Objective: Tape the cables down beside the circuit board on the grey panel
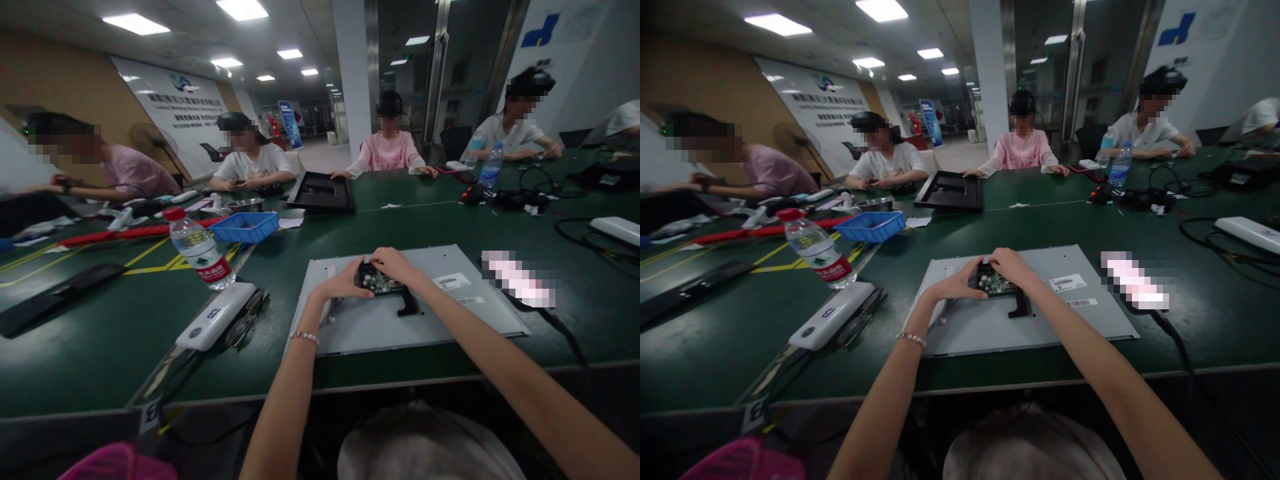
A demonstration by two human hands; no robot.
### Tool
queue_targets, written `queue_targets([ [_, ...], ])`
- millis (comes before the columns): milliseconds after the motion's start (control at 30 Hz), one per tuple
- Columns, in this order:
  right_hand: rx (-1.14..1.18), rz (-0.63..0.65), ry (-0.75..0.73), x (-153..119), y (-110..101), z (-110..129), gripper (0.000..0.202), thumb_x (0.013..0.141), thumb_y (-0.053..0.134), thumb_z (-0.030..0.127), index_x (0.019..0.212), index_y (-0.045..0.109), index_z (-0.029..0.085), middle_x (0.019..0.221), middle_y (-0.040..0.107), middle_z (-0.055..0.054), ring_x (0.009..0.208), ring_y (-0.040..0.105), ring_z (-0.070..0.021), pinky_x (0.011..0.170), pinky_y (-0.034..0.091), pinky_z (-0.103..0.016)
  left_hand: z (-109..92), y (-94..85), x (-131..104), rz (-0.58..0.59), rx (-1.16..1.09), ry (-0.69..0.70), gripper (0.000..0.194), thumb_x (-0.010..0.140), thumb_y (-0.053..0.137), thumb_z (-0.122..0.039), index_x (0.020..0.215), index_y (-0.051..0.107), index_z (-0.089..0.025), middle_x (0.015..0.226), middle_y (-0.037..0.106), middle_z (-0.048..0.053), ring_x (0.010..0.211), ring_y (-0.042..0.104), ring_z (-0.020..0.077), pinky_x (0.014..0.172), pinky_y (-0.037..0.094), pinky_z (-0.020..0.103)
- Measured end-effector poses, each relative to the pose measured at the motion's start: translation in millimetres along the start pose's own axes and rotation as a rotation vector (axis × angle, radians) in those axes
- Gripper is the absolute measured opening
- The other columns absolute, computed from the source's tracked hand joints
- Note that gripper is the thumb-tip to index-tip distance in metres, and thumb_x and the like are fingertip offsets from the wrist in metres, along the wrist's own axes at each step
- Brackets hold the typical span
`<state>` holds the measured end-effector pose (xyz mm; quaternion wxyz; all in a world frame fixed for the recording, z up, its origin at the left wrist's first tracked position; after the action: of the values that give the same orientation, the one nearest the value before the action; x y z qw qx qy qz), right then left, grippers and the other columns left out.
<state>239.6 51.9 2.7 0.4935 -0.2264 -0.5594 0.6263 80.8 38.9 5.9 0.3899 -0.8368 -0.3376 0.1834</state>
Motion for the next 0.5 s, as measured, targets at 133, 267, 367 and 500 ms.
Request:
queue_targets([
  [133, -0.008, 0.003, 0.009, 0.7, 1.1, -1.1, 0.024, 0.092, 0.050, 0.022, 0.099, 0.072, 0.018, 0.103, 0.067, -0.008, 0.099, 0.059, -0.0174, 0.084, 0.040, -0.024, 4.3, 1.3, -0.4, 0.013, 0.009, -0.028, 0.121, 0.057, 0.073, -0.062, 0.149, 0.008, -0.019, 0.156, 0.014, 0.015, 0.142, 0.017, 0.0339, 0.117, 0.015, 0.046],
  [267, -0.004, 0.011, 0.002, 1.7, 0.5, -1.6, 0.023, 0.091, 0.051, 0.021, 0.098, 0.073, 0.018, 0.103, 0.067, -0.008, 0.098, 0.059, -0.0172, 0.084, 0.040, -0.023, 4.5, 1.1, -0.7, 0.021, 0.006, -0.031, 0.120, 0.058, 0.073, -0.061, 0.149, 0.008, -0.019, 0.155, 0.014, 0.015, 0.142, 0.018, 0.0331, 0.117, 0.015, 0.046],
  [367, 0.017, -0.004, -0.010, 2.7, 0.4, -2.1, 0.023, 0.091, 0.051, 0.021, 0.098, 0.073, 0.019, 0.102, 0.068, -0.007, 0.097, 0.060, -0.0166, 0.083, 0.041, -0.023, 4.3, 0.6, -0.5, 0.025, 0.011, -0.038, 0.121, 0.057, 0.073, -0.062, 0.149, 0.009, -0.018, 0.155, 0.015, 0.015, 0.142, 0.018, 0.0328, 0.117, 0.016, 0.045],
  [500, 0.038, -0.030, 0.012, 4.4, 2.1, -4.2, 0.022, 0.090, 0.053, 0.021, 0.099, 0.073, 0.020, 0.101, 0.069, -0.005, 0.096, 0.061, -0.0166, 0.082, 0.041, -0.022, 3.9, 0.3, 0.2, 0.020, 0.016, -0.030, 0.121, 0.056, 0.074, -0.062, 0.149, 0.010, -0.017, 0.155, 0.016, 0.016, 0.142, 0.018, 0.0333, 0.117, 0.015, 0.046],
])
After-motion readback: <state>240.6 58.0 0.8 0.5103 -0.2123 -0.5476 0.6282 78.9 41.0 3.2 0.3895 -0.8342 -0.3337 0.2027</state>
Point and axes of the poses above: each hand's wrist, its own x-axis towards the middle knuckle, its own y-axis out of the palm, z = x × y, the point moved 4 cm from there along x, towards the middle knuckle
